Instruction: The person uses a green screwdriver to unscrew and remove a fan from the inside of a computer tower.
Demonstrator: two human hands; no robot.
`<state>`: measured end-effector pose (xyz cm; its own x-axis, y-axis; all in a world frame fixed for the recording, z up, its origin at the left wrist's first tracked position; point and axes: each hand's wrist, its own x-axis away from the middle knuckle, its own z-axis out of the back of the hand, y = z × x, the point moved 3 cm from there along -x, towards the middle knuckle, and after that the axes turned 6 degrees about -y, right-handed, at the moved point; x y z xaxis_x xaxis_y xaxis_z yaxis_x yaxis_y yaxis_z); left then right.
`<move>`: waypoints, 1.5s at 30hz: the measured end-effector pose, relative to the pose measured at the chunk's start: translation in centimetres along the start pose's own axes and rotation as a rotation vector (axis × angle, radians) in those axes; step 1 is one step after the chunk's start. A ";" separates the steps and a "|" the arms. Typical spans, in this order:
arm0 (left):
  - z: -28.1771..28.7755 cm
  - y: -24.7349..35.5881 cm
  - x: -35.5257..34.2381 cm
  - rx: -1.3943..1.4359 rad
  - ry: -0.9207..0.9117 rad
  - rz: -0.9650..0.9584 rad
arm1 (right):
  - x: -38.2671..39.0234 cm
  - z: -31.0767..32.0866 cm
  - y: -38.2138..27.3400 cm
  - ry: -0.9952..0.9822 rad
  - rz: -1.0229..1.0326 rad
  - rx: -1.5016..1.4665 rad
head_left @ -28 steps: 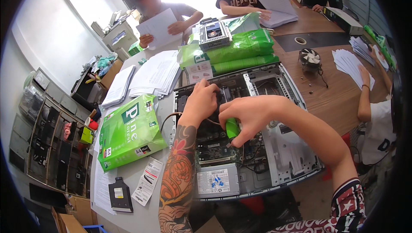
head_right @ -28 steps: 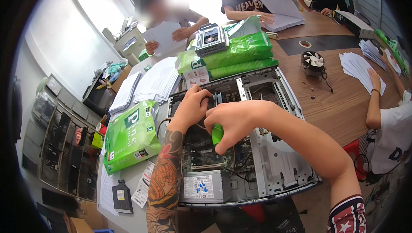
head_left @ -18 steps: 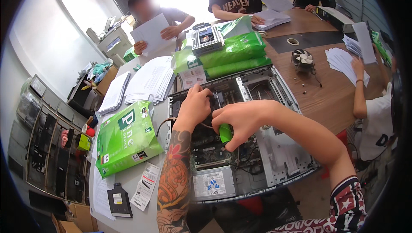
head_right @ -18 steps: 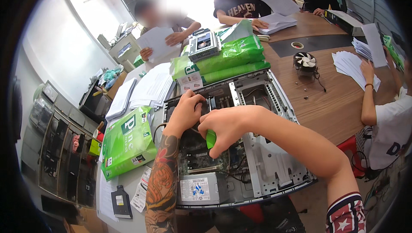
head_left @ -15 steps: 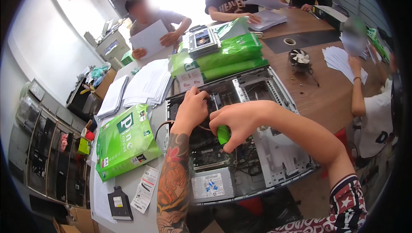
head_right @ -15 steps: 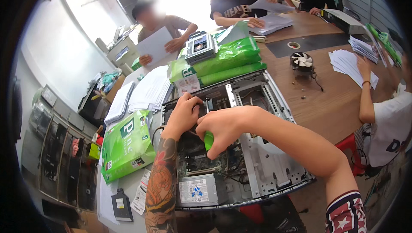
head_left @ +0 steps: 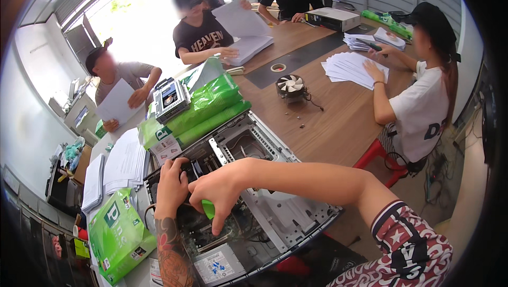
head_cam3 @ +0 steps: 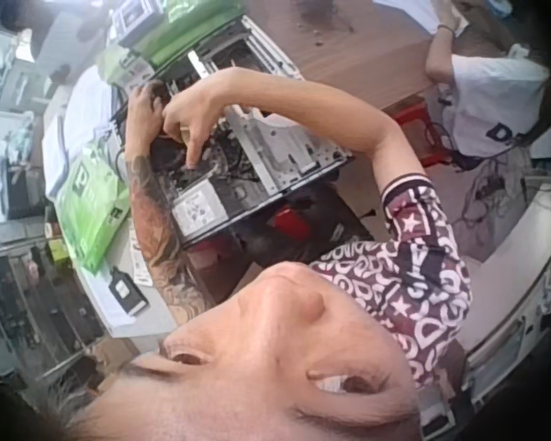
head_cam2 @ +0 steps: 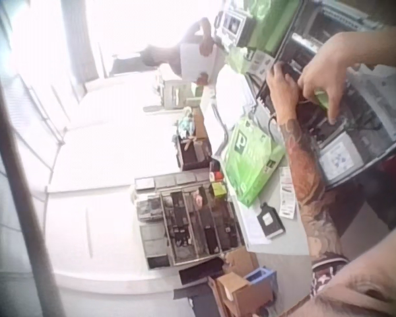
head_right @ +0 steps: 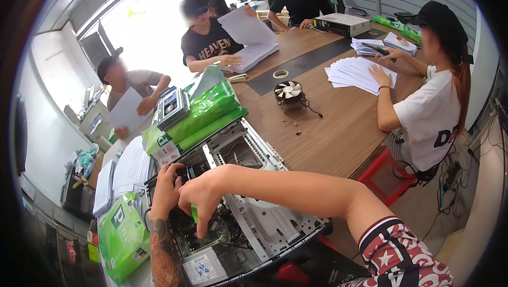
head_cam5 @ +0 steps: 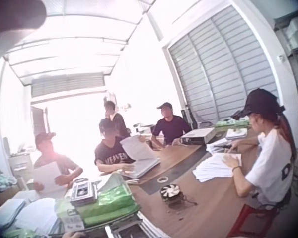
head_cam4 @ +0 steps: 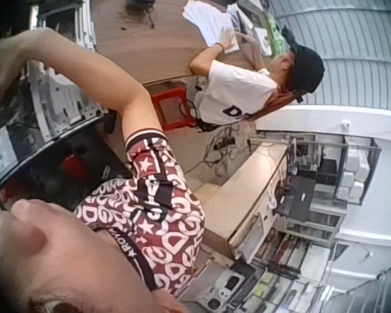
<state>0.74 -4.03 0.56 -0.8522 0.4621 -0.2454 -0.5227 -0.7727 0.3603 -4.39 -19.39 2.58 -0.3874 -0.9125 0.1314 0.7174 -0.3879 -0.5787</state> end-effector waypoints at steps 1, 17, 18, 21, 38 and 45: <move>0.0 -0.1 0.0 0.013 0.021 -0.042 | -0.1 -0.1 -0.1 0.014 0.063 0.025; -0.2 -1.7 -0.5 -0.039 0.029 -0.126 | -0.5 0.6 -1.3 0.300 0.176 0.152; -0.2 -1.7 -0.5 -0.045 0.021 -0.120 | -0.4 0.6 -1.3 0.293 0.177 0.143; -0.1 -1.5 -0.4 -0.028 -0.012 -0.063 | -0.1 0.9 -1.6 0.248 0.175 0.133; 0.4 -0.8 -0.1 -0.008 -0.053 -0.011 | -0.6 0.5 -1.0 0.156 0.122 0.128; 0.3 0.3 -0.4 0.062 -0.087 0.027 | -0.5 0.2 -1.2 0.355 0.225 0.265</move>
<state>0.89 -4.34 0.99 -0.8632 0.4799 -0.1567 -0.4979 -0.7580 0.4213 -4.92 -18.55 3.36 -0.3462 -0.8946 -0.2824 0.9105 -0.2479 -0.3309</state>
